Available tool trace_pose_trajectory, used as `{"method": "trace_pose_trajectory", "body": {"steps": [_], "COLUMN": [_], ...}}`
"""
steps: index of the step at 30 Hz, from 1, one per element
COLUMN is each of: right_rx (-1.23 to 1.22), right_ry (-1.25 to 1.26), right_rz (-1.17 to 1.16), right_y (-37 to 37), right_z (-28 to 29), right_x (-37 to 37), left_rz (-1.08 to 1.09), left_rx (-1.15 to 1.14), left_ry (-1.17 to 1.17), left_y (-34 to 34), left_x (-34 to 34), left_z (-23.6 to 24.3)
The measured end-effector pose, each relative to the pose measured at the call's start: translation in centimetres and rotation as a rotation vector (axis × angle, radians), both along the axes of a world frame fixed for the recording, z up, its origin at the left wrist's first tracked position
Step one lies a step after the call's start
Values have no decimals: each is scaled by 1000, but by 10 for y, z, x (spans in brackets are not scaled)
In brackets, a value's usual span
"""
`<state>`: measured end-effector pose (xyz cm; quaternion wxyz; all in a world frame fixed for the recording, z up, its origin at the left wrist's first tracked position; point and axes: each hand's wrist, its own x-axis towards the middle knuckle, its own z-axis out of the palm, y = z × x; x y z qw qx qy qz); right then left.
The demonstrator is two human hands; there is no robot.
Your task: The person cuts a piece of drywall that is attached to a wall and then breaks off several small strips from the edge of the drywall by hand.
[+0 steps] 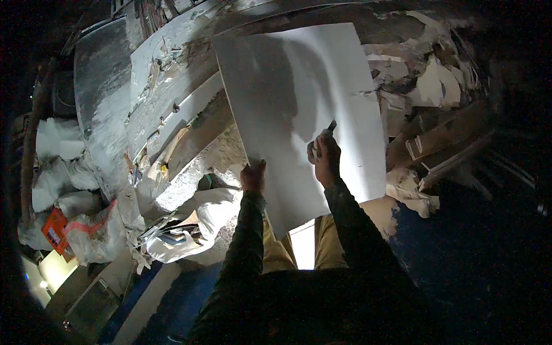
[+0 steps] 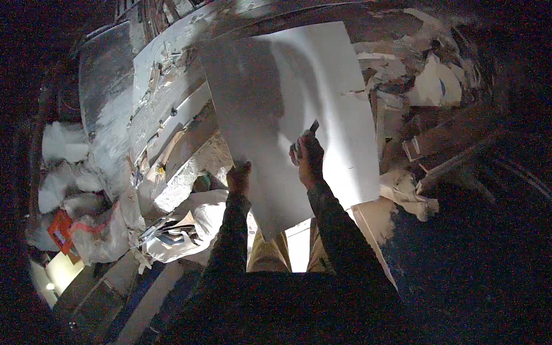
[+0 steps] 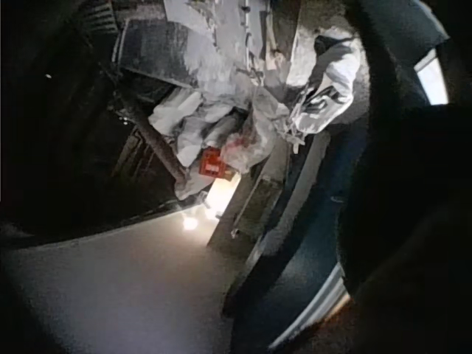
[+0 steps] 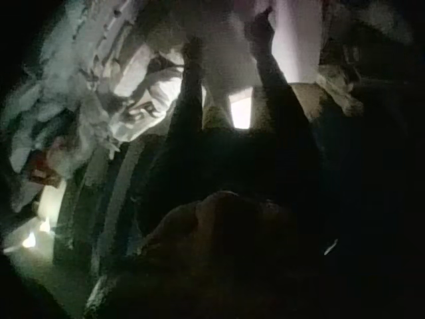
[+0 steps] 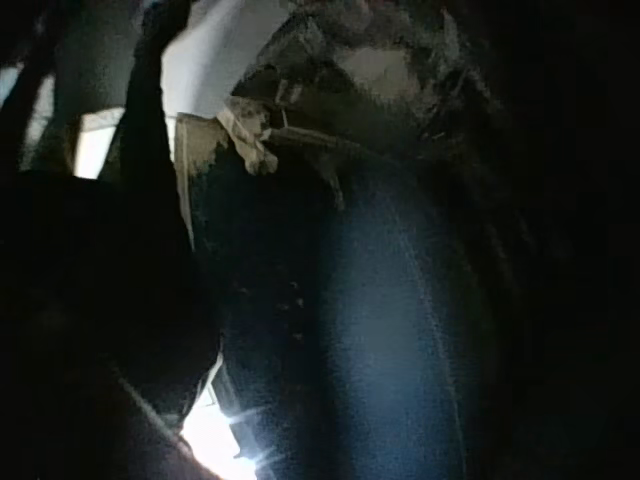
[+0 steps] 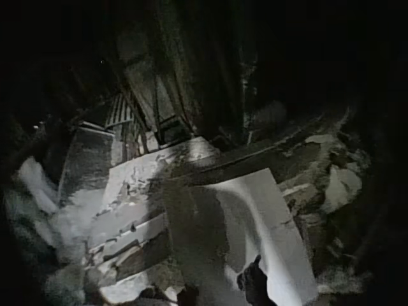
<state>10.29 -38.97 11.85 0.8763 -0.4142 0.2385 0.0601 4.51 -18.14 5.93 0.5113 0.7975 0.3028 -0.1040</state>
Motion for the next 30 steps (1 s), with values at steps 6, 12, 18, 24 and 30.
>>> {"method": "trace_pose_trajectory", "body": {"steps": [6, 12, 18, 24, 30], "right_rx": [-16, -1184, -78, -727, -1061], "right_ry": [-288, -252, 27, -127, -332], "right_rz": [-189, -175, -282, 20, 226], "right_y": [15, 80, 44, 11, 17], "right_z": [4, -98, -145, -135, -116], "right_x": [32, 41, 5, 23, 119], "left_rz": [-145, -374, -273, -334, -361], "left_rx": [30, 168, 227, 160, 207], "left_ry": [133, 63, 27, 95, 65], "left_y": [-12, -27, -42, -80, -72], "left_x": [-7, -15, -7, -13, -24], "left_z": [17, 23, 27, 34, 19]}}
